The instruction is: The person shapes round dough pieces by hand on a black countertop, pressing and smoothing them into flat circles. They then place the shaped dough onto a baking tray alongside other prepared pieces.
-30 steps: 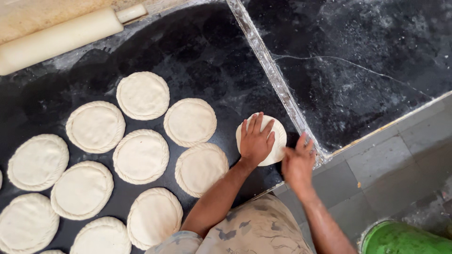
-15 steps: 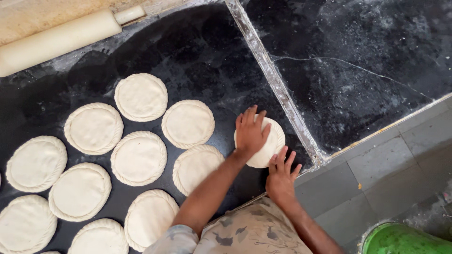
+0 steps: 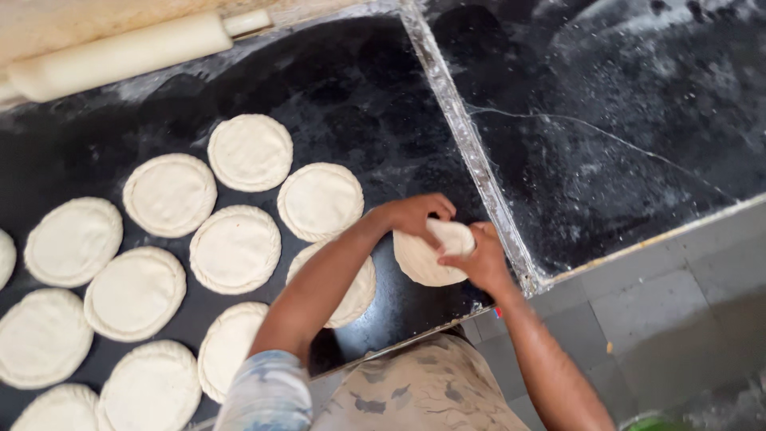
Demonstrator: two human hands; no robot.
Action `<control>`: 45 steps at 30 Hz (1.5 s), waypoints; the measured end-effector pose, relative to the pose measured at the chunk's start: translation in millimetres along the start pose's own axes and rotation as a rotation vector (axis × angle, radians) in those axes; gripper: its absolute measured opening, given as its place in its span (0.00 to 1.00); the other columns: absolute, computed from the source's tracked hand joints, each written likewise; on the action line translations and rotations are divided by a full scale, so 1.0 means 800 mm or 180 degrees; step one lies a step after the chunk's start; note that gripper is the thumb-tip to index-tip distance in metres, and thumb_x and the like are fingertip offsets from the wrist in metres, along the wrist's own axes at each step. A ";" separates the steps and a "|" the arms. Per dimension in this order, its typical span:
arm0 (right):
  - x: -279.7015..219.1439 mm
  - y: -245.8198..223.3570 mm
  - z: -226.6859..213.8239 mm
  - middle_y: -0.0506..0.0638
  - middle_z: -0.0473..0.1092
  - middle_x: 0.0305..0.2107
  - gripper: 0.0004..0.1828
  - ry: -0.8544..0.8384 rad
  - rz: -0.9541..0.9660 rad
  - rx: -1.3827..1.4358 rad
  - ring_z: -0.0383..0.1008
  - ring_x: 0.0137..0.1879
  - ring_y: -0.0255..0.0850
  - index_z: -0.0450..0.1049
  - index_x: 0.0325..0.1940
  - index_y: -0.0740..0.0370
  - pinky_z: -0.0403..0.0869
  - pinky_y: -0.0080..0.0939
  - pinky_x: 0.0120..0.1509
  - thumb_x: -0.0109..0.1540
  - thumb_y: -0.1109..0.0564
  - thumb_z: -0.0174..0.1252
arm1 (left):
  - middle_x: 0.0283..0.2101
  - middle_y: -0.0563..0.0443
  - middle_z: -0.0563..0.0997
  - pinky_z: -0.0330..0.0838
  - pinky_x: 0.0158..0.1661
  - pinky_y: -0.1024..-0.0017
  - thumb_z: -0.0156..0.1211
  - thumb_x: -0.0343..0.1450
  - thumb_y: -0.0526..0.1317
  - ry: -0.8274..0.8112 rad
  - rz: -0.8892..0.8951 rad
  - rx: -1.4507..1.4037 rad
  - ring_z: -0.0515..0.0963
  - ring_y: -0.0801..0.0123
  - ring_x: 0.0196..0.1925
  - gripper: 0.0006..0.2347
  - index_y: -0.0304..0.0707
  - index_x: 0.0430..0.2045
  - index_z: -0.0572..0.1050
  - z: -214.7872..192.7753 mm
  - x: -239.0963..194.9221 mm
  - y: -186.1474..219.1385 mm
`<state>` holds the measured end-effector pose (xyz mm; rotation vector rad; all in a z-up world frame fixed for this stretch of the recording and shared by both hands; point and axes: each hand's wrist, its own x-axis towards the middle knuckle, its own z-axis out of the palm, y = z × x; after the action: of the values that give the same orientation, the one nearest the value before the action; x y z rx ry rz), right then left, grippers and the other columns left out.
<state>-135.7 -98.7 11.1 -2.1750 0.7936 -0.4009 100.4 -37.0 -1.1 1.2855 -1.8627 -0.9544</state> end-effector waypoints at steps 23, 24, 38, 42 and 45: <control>0.164 0.000 -0.019 0.53 0.78 0.47 0.18 -0.2327 -0.1216 -0.0123 0.81 0.48 0.40 0.77 0.55 0.62 0.77 0.39 0.49 0.61 0.60 0.63 | 0.70 0.28 0.59 0.56 0.68 0.50 0.69 0.67 0.45 0.4812 -0.3026 0.1066 0.58 0.38 0.71 0.35 0.25 0.65 0.61 0.256 -0.039 0.192; 0.165 -0.010 -0.017 0.54 0.78 0.47 0.17 -0.2352 -0.1472 -0.0144 0.81 0.47 0.41 0.77 0.55 0.62 0.78 0.40 0.48 0.62 0.61 0.62 | 0.72 0.29 0.58 0.55 0.69 0.49 0.68 0.68 0.46 0.4693 -0.2972 0.1202 0.57 0.39 0.74 0.34 0.25 0.66 0.61 0.249 -0.032 0.188; 0.213 -0.038 0.032 0.55 0.76 0.43 0.15 -0.2848 -0.3055 -0.0936 0.77 0.49 0.50 0.81 0.45 0.64 0.75 0.45 0.53 0.55 0.58 0.67 | 0.76 0.37 0.53 0.44 0.72 0.44 0.52 0.72 0.60 0.3541 -0.3150 0.2256 0.50 0.47 0.79 0.35 0.35 0.70 0.59 0.238 -0.019 0.128; 0.195 -0.032 0.025 0.51 0.76 0.47 0.08 -0.2528 -0.3030 -0.1176 0.76 0.55 0.46 0.81 0.38 0.64 0.75 0.45 0.56 0.57 0.59 0.65 | 0.77 0.37 0.53 0.43 0.72 0.45 0.52 0.72 0.60 0.3545 -0.3144 0.2177 0.50 0.47 0.79 0.35 0.35 0.70 0.59 0.238 -0.020 0.129; 0.168 -0.006 0.010 0.54 0.74 0.52 0.08 -0.1987 -0.3366 -0.0943 0.74 0.59 0.50 0.79 0.44 0.67 0.74 0.46 0.60 0.62 0.62 0.60 | 0.77 0.37 0.53 0.43 0.72 0.45 0.51 0.72 0.60 0.3551 -0.3146 0.2166 0.49 0.47 0.79 0.35 0.36 0.70 0.59 0.236 -0.020 0.128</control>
<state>-28.2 -179.3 13.4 -2.6264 -0.7280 -0.0708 -100.5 39.6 -11.0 2.5157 -0.5766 0.1719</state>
